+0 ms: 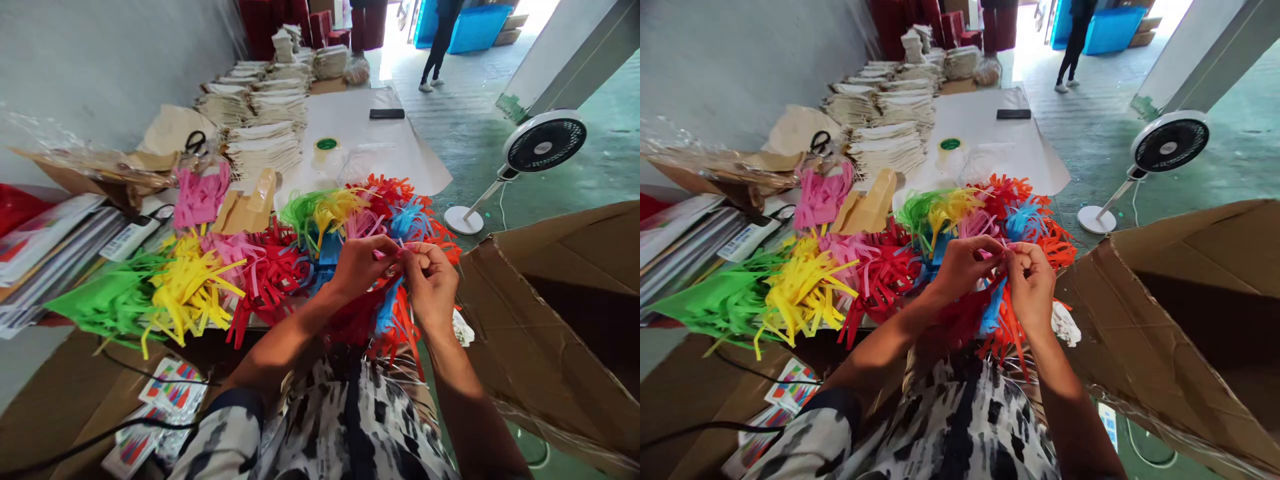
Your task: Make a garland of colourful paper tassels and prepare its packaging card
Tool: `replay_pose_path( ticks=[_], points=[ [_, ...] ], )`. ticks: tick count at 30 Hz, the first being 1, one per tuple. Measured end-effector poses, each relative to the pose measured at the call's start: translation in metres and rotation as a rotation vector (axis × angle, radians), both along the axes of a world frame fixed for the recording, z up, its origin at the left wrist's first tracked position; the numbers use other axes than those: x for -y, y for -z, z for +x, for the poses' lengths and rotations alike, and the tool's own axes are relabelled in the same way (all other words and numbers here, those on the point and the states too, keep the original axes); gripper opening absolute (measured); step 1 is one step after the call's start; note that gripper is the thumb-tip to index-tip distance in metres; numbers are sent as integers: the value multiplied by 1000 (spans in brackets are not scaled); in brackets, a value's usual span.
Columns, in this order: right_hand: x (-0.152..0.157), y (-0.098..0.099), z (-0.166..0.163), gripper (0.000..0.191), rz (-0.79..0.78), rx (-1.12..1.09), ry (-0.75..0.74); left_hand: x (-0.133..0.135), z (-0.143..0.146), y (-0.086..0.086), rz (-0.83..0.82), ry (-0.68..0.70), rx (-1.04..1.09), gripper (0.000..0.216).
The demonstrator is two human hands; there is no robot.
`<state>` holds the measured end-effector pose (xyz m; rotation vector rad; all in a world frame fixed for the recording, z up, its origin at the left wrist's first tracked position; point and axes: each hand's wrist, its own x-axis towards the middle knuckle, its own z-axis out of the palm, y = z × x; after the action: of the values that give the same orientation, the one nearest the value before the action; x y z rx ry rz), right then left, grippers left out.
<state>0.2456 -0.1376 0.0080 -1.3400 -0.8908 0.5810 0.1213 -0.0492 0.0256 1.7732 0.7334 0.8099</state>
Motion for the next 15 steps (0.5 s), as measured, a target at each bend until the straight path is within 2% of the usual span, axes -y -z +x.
replay_pose_path(
  ticks=[5, 10, 15],
  points=[
    [1, -3, 1, 26, 12, -37, -36, -6, -3, -1, -285, 108, 135, 46],
    [1, -7, 3, 27, 18, -84, -77, -13, -10, -4, -491, 192, 164, 49],
    [2, -5, 9, 27, -6, -31, -82, -16, -13, -6, -568, 203, 170, 48]
  ],
)
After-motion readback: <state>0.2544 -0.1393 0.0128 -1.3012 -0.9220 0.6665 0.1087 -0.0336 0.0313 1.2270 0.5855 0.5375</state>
